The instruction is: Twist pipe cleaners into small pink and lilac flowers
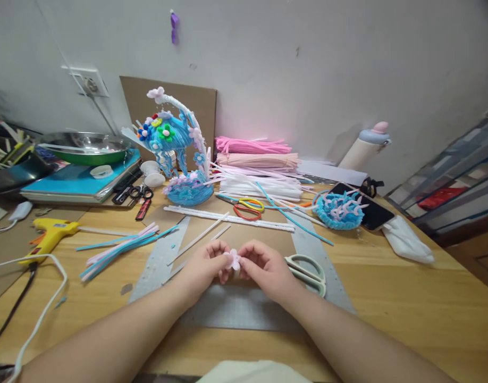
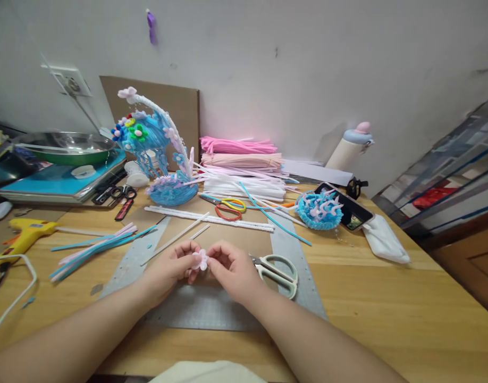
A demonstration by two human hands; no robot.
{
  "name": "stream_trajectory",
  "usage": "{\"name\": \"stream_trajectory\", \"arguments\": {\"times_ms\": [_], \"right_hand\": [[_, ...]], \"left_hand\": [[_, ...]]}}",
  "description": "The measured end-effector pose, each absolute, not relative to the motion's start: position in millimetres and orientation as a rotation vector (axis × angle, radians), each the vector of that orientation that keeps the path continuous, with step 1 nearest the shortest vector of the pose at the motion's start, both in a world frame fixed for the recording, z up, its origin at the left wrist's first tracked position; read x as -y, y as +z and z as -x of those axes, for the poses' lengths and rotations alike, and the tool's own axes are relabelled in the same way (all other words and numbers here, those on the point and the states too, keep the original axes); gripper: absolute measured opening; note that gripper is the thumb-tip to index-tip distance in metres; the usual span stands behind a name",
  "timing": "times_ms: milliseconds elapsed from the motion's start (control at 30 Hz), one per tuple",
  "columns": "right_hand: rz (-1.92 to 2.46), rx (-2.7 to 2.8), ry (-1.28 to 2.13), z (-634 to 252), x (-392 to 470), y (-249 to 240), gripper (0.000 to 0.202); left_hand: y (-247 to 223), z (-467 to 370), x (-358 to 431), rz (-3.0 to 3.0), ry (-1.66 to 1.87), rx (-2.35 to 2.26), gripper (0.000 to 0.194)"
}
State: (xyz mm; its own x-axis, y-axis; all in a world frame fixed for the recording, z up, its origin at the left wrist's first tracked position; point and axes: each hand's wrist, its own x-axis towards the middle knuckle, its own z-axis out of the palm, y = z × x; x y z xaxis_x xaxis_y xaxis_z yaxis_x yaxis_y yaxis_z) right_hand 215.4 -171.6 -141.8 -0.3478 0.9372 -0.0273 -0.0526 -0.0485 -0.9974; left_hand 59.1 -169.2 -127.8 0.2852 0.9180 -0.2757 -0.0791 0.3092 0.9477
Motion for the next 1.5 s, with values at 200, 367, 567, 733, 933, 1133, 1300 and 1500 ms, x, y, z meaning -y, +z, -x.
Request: {"name": "stream_trajectory", "arguments": {"times_ms": [200,367,567,733,933,1133,1300,1500], "right_hand": [[1.01,1.612,1.376,-223.1,172.6,-140.8,0.012],[1.064,1.621,1.289,-222.1,172.7,-143.5,0.009],[1.027,1.479,1.393,-219.4,175.1,-142.6,0.008],[1.034,1.334,1.485,-216.2,178.2,-142.6,0.014],[1.047,1.191,1.635,-207.3,180.2,-144.7,0.025],[1.203,1.233,1.621,-206.9,179.1,-143.4,0.018],[1.237,1.218,1.654,-205.3,178.9,-140.7,0.014],[1.31,1.155,1.624,-203.6,177.8,-141.7,0.014]], "left_hand": [[-128.3,-55.5,167.6,-0.939,0.85,-0.998,0.025],[-127.9,-54.8,168.6,-0.883,0.865,-0.956,0.025],[-123.4,-57.4,171.8,-0.813,0.879,-0.935,0.026],[-122.5,-57.9,170.7,-0.797,0.9,-0.97,0.028],[-128.7,-58.1,168.2,-0.894,0.882,-1.006,0.034],[-127.2,-61.0,172.6,-1.034,0.854,-1.034,0.023],[-129.2,-60.7,172.5,-1.072,0.842,-1.016,0.017],[-130.1,-60.0,173.8,-1.115,0.85,-1.078,0.015]]}}
